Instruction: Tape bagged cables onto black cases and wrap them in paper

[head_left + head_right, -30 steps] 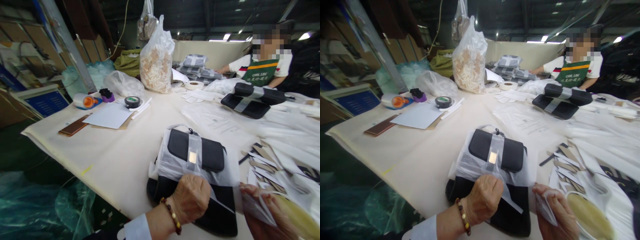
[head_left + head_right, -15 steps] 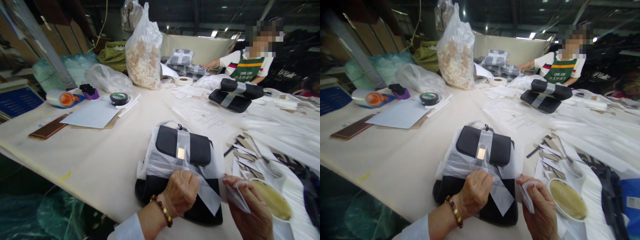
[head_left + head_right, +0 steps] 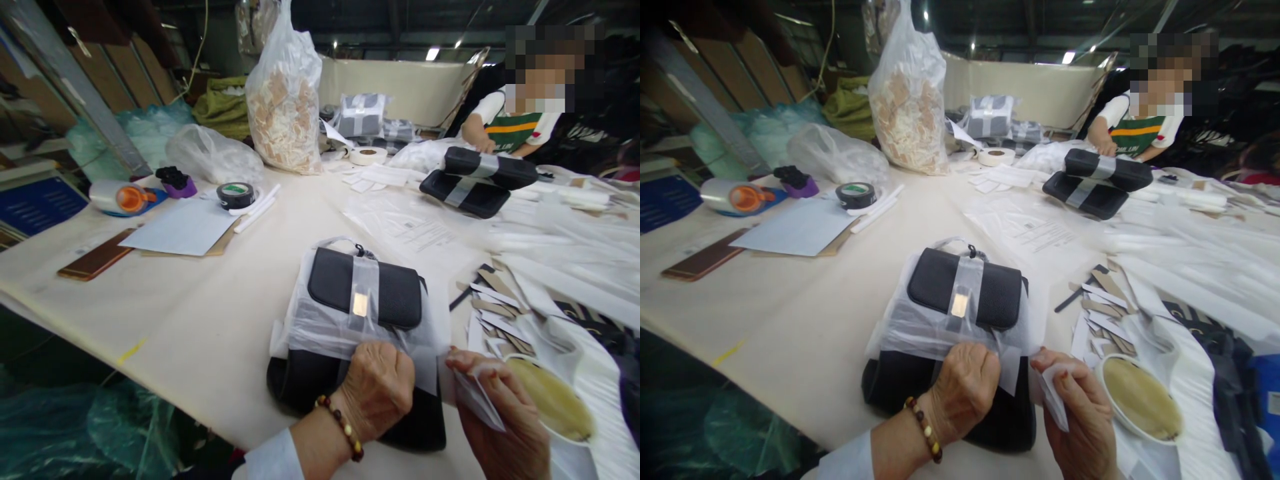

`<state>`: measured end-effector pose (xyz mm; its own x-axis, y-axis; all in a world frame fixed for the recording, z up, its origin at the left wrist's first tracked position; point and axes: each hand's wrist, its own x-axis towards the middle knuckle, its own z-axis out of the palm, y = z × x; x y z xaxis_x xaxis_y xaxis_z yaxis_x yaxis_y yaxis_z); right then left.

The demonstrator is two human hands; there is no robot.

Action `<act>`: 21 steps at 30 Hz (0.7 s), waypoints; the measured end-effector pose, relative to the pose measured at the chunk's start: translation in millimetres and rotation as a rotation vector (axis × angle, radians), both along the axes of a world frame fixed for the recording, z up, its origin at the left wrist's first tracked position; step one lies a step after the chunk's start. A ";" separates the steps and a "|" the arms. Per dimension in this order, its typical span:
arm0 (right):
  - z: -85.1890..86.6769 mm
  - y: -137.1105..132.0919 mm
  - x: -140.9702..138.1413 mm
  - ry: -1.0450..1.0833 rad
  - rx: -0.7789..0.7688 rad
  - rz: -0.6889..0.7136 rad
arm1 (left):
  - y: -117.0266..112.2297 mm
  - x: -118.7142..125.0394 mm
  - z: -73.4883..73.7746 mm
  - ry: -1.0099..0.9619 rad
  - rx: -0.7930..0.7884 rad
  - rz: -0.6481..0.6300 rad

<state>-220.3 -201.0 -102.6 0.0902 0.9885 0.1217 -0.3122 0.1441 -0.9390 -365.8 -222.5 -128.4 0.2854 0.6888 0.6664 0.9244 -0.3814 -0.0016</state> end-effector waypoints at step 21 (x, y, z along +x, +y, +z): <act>0.0 2.1 -3.9 0.024 0.010 0.002 | 0.2 2.0 -2.1 0.079 0.072 -0.120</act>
<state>-224.2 -198.9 -102.5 0.0914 0.9874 0.1293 -0.3349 0.1527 -0.9298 -363.8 -222.3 -130.5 0.4165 0.5978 0.6850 0.8680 -0.4856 -0.1040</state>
